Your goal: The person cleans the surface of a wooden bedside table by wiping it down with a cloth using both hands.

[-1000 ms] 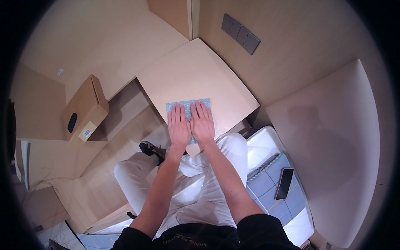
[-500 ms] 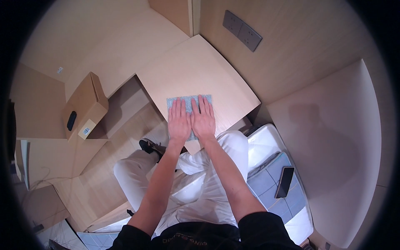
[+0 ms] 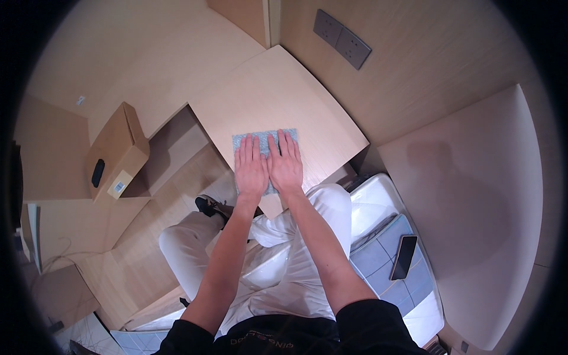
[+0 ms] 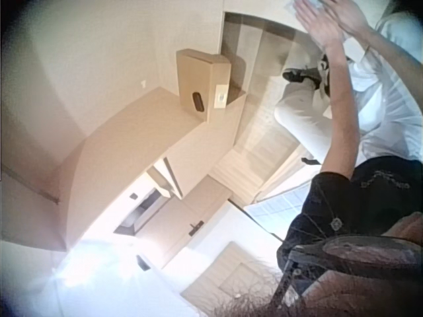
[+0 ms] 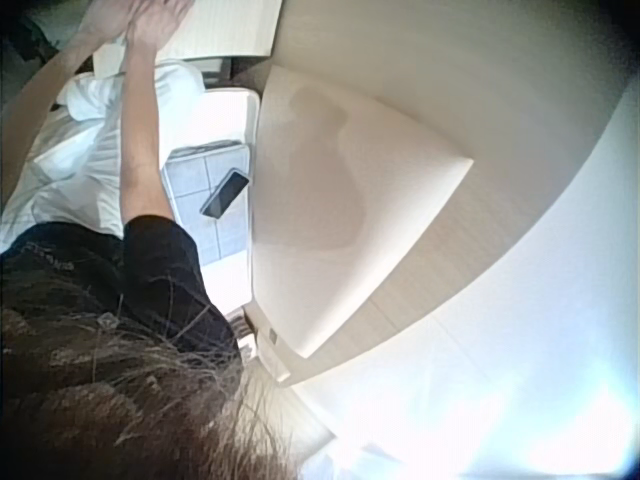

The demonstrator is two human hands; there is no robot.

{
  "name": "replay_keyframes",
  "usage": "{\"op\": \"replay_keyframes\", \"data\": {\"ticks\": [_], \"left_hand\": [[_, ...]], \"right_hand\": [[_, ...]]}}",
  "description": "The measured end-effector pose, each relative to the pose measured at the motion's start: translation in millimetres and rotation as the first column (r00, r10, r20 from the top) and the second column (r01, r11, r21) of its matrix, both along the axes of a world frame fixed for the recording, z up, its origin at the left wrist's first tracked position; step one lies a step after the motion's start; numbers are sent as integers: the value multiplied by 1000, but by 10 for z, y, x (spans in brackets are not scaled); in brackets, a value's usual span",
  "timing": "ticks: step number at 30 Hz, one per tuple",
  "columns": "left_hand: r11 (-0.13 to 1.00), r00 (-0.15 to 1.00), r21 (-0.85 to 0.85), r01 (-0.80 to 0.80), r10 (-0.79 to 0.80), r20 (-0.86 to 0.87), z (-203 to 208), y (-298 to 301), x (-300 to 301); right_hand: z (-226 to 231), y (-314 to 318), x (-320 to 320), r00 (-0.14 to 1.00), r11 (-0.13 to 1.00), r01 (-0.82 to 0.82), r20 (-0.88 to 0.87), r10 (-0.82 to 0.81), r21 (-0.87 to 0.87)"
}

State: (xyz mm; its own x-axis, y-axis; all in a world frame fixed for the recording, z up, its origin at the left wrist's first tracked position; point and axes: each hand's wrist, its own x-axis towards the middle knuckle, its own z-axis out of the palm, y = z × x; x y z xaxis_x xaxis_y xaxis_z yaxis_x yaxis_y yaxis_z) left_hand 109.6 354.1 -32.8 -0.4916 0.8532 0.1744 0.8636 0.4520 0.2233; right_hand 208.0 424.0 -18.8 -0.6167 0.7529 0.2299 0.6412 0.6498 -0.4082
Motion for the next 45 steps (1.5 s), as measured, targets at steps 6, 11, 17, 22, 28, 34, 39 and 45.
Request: {"op": "replay_keyframes", "data": {"ticks": [6,11,17,22,28,34,39,45], "left_hand": [[1000,1000,-13,-10,10,-25,-13,52,-17],[1000,1000,6,-14,14,-2,13,79,-22],[999,998,51,-18,15,61,-4,90,-41],[999,998,36,-25,23,65,-6,129,-59],[996,994,56,-63,57,92,-32,164,-71],[997,997,37,-61,58,57,-19,179,-59],[997,997,27,-71,71,-3,-33,236,-85],[998,997,15,-69,69,-26,-19,244,-166]], "right_hand": [[-3,53,-30,1000,1000,1,12,-1,4],[-12,93,-49,1000,1000,-3,4,3,12],[-12,116,-97,1000,1000,-6,-4,6,21],[-31,147,-145,1000,1000,3,21,-3,20],[-62,157,-188,998,1000,24,53,-24,11],[-105,195,-186,997,1000,15,71,-16,13],[-143,286,-285,990,999,3,138,-9,39],[-114,327,-330,991,999,-27,133,24,17]]}}
